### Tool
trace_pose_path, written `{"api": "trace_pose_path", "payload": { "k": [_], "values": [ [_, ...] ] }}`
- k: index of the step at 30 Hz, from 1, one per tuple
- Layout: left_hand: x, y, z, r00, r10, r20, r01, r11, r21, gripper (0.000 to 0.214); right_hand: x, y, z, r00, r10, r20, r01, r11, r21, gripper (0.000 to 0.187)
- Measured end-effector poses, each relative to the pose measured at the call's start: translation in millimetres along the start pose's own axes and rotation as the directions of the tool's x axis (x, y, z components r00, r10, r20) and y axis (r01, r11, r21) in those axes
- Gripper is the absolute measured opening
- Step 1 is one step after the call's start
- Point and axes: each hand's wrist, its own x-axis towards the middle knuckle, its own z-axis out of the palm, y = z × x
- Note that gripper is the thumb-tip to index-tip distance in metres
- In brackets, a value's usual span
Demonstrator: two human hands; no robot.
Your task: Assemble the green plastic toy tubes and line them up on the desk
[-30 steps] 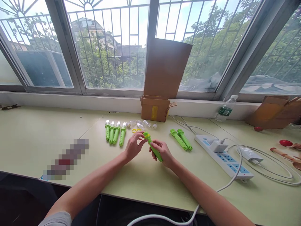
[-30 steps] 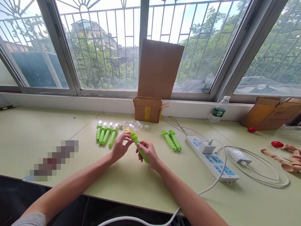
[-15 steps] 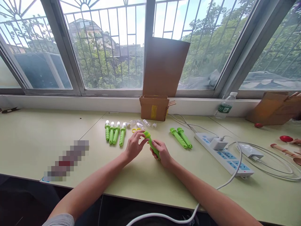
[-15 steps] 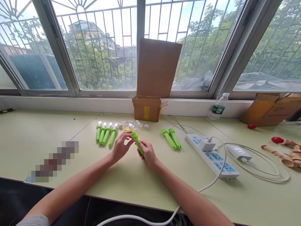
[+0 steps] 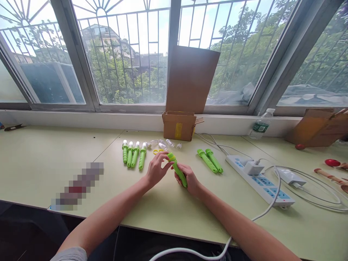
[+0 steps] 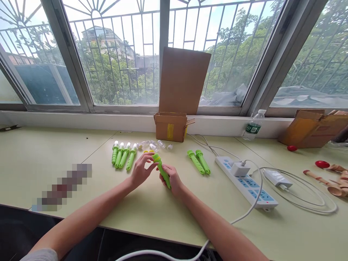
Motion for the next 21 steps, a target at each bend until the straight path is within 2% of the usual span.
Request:
{"api": "trace_pose_path", "payload": {
  "k": [9,17,21],
  "values": [
    [-1.5,-2.3,1.2,0.999,-0.031,0.014,0.031,0.999,-0.021,0.012,-4.7,-2.5,2.6,0.998,-0.038,0.049,0.043,0.994,-0.098,0.038],
    [-0.7,-0.2,1.3,1.0,-0.02,0.0,0.02,1.0,-0.012,0.014,-5.2,-4.4,4.6,1.0,0.009,0.0,-0.009,1.0,-0.005,0.033],
    [-0.9,0.2,1.9,1.0,-0.027,0.008,0.027,1.0,-0.012,0.014,-3.9,-2.6,3.3,1.0,0.022,-0.008,-0.022,0.999,-0.029,0.032]
  ]
}}
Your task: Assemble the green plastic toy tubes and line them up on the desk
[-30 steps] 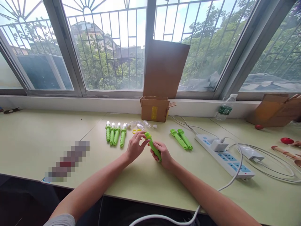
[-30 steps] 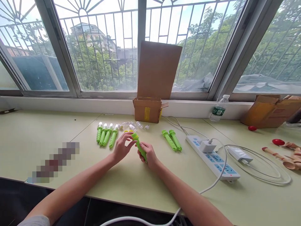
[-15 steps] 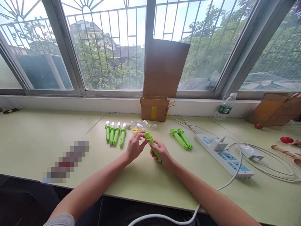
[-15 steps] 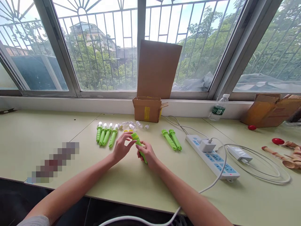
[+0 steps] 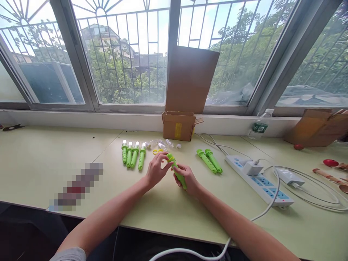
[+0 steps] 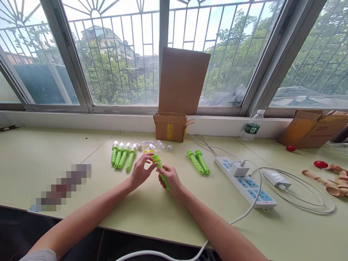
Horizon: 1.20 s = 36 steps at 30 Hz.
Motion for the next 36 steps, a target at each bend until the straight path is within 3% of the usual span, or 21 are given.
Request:
{"api": "trace_pose_path", "payload": {
  "k": [17,29,36],
  "values": [
    [-1.3,2.0,-0.4,0.999,-0.036,0.008,0.036,0.998,-0.052,0.016,-3.7,-1.0,2.1,0.998,-0.054,0.023,0.056,0.994,-0.089,0.045],
    [-2.0,1.1,-0.9,0.999,-0.029,0.016,0.03,0.999,-0.035,0.019,-1.4,-5.8,2.4,0.986,-0.159,0.043,0.163,0.978,-0.132,0.034],
    [-2.3,0.6,0.7,1.0,-0.025,0.016,0.025,1.0,0.014,0.02,-1.6,-4.7,2.4,0.993,-0.106,0.059,0.111,0.99,-0.084,0.034]
  ]
}}
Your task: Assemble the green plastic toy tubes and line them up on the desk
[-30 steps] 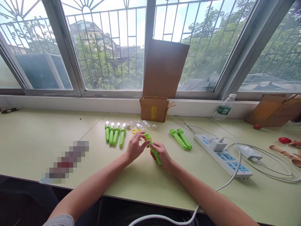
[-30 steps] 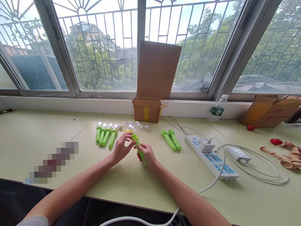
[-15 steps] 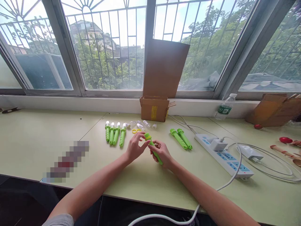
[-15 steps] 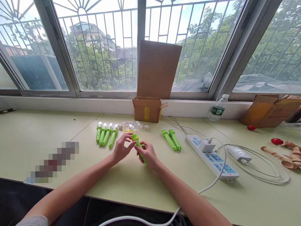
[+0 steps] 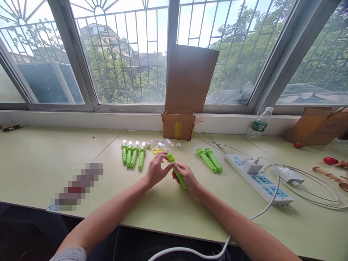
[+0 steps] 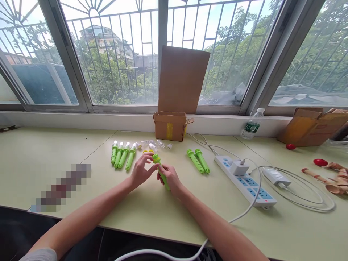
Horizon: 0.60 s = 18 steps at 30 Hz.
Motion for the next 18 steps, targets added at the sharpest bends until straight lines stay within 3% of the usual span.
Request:
{"api": "trace_pose_path", "payload": {
  "k": [6,12,18],
  "values": [
    [-0.3,-1.2,-1.8,1.0,0.005,0.022,-0.004,0.999,-0.037,0.016,-2.7,0.0,1.9,0.998,0.051,0.025,-0.054,0.992,0.112,0.029],
    [-5.5,-0.2,-0.9,0.991,0.044,0.124,-0.052,0.997,0.061,0.014,0.1,-8.5,-3.4,0.997,-0.003,-0.081,0.017,0.986,0.168,0.027],
    [-4.0,-0.4,-1.8,0.998,0.01,0.068,-0.012,1.0,0.029,0.016,0.6,-7.5,-5.7,0.996,0.094,-0.01,-0.088,0.965,0.247,0.024]
  ]
}}
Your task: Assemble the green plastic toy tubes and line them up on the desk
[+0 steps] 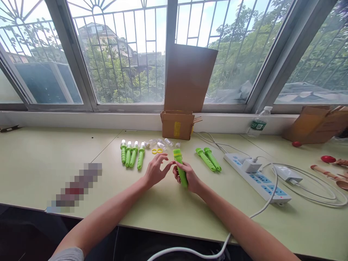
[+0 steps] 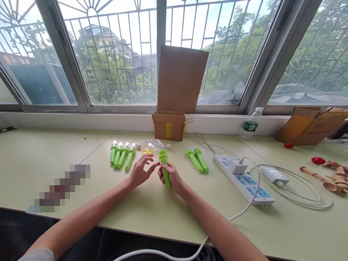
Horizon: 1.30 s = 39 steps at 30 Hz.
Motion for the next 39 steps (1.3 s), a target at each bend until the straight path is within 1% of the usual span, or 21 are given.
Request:
{"api": "trace_pose_path", "payload": {
  "k": [4,9,11,13,17,20,33,39],
  "values": [
    [1.4,-0.2,-2.0,0.999,0.013,-0.03,-0.014,0.999,-0.04,0.019,-1.8,2.6,2.5,0.994,0.061,0.089,-0.065,0.997,0.039,0.028],
    [0.9,2.5,-1.4,0.999,0.038,-0.024,-0.038,0.999,-0.034,0.02,-1.6,3.7,0.6,0.993,0.07,0.095,-0.075,0.996,0.046,0.026],
    [0.9,3.2,-1.4,0.999,0.043,-0.023,-0.044,0.998,-0.041,0.02,-1.1,4.9,0.0,0.989,0.079,0.125,-0.083,0.996,0.025,0.026],
    [0.9,3.4,-1.7,0.998,0.052,-0.021,-0.053,0.997,-0.051,0.021,-0.7,6.3,0.1,0.988,0.06,0.145,-0.058,0.998,-0.019,0.027],
    [0.7,3.2,-1.5,0.998,0.06,-0.017,-0.061,0.996,-0.064,0.021,-0.6,7.7,0.5,0.992,-0.015,0.127,0.029,0.993,-0.111,0.023],
    [0.2,2.6,-0.4,0.998,0.056,-0.023,-0.057,0.996,-0.073,0.02,-0.6,7.3,0.2,0.992,-0.036,0.117,0.054,0.986,-0.156,0.021],
    [-0.5,2.1,1.0,0.999,0.029,-0.018,-0.031,0.996,-0.085,0.019,-0.5,9.8,-2.1,0.995,-0.033,0.096,0.053,0.976,-0.209,0.02],
    [-0.2,2.6,0.2,1.0,0.001,0.004,-0.001,0.995,-0.098,0.016,-2.9,6.7,-0.1,0.995,-0.034,0.092,0.055,0.972,-0.23,0.021]
  ]
}}
